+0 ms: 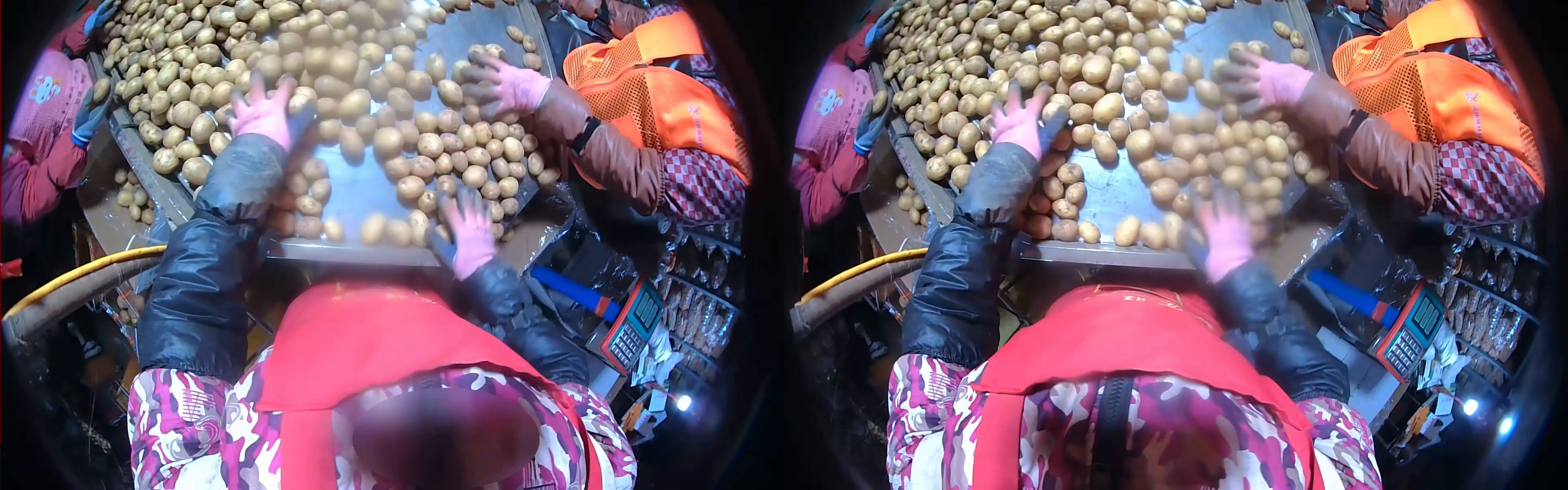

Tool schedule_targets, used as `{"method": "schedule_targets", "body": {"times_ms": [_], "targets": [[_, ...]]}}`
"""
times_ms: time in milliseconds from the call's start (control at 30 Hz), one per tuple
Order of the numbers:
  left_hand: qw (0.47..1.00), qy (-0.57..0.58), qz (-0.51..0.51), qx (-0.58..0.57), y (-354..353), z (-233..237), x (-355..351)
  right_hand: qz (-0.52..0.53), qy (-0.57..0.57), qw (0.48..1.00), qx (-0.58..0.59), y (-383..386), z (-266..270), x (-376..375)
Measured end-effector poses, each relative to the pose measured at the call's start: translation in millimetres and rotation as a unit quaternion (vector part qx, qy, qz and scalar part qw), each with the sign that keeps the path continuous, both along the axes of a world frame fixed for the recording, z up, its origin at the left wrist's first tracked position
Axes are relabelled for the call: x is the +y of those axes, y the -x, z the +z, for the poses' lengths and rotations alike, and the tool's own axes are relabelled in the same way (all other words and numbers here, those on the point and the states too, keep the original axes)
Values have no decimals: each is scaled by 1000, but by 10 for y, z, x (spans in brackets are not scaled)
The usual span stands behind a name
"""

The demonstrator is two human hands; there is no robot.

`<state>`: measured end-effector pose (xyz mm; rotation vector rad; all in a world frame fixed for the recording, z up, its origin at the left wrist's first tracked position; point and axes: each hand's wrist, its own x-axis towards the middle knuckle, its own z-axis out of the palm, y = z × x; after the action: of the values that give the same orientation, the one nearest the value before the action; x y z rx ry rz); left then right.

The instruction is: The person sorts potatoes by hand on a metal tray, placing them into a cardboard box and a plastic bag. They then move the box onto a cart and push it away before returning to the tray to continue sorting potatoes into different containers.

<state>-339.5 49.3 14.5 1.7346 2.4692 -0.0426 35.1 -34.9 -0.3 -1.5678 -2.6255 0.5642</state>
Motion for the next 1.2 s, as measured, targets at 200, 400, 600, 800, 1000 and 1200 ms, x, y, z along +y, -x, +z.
{"method": "schedule_targets", "body": {"times_ms": [200, 400, 600, 800, 1000, 1200], "targets": [[976, 48, -204, -56, -739, 37, -143, 8, -48, 986, 159, 101, -103, -92], [903, -148, -354, -196, -988, -70, -867, 22, -111, 968, 224, 693, 51, 569], [948, -88, -275, -132, -443, 151, -1414, 343, -106, 924, 132, 2148, -171, 1310], [997, -53, -56, -3, 188, 149, -1185, 309, -208, 926, 67, 2027, -202, 2269], [961, -192, -128, -152, 105, 176, -1060, 63, -146, 987, -9, 1457, -389, 2664], [958, 18, -221, -181, -581, 96, -1198, -84, -173, 980, -59, 764, -595, 2105]]}}
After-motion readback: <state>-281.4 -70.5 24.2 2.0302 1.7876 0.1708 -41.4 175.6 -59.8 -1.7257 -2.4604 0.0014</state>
